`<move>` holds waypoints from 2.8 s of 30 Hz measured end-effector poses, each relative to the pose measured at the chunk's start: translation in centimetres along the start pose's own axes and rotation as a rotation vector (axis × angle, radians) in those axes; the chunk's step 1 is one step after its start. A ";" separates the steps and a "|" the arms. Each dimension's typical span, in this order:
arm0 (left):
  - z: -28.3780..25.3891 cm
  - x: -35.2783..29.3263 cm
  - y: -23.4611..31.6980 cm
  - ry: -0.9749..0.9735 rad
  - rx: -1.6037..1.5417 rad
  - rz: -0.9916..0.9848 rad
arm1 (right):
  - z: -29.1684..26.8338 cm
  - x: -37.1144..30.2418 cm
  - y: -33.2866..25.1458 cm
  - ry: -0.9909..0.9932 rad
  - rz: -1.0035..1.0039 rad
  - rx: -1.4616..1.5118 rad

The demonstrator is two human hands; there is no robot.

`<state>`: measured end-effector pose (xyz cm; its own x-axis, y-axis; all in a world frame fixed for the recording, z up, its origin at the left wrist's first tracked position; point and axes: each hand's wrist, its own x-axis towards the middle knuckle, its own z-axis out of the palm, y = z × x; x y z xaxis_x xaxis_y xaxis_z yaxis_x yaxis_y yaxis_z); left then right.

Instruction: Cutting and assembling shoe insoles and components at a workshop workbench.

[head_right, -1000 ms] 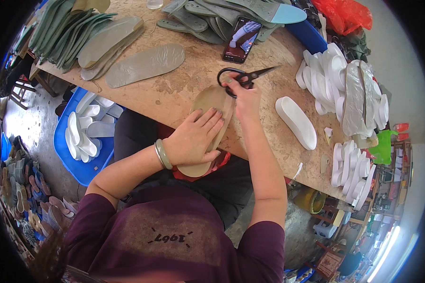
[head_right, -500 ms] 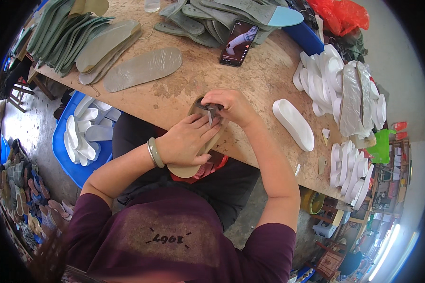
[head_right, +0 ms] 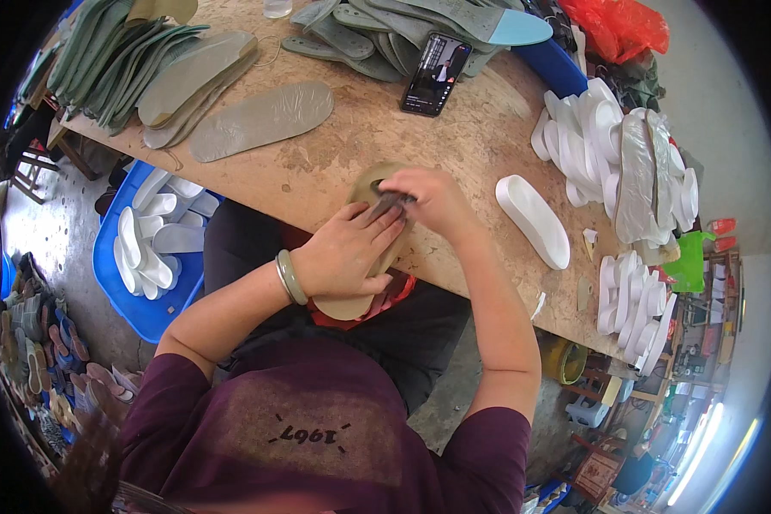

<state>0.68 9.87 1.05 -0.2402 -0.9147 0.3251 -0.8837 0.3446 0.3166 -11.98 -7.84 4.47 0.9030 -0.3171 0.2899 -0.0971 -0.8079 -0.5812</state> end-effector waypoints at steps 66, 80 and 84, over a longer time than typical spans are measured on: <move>-3.2 -0.5 -4.7 -0.246 0.122 0.320 | -2.7 -6.9 -2.6 0.809 0.455 0.881; 3.7 0.2 2.4 0.213 0.113 0.048 | 0.2 -4.0 -3.2 0.594 0.402 0.542; 5.1 0.0 1.5 0.305 0.124 0.076 | 2.3 -3.1 -2.8 0.446 0.297 0.263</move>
<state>-2.68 9.24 -3.04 -0.1929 -0.7757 0.6010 -0.9145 0.3641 0.1764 -13.49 -3.46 3.43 0.5845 -0.7346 0.3444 -0.1600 -0.5205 -0.8387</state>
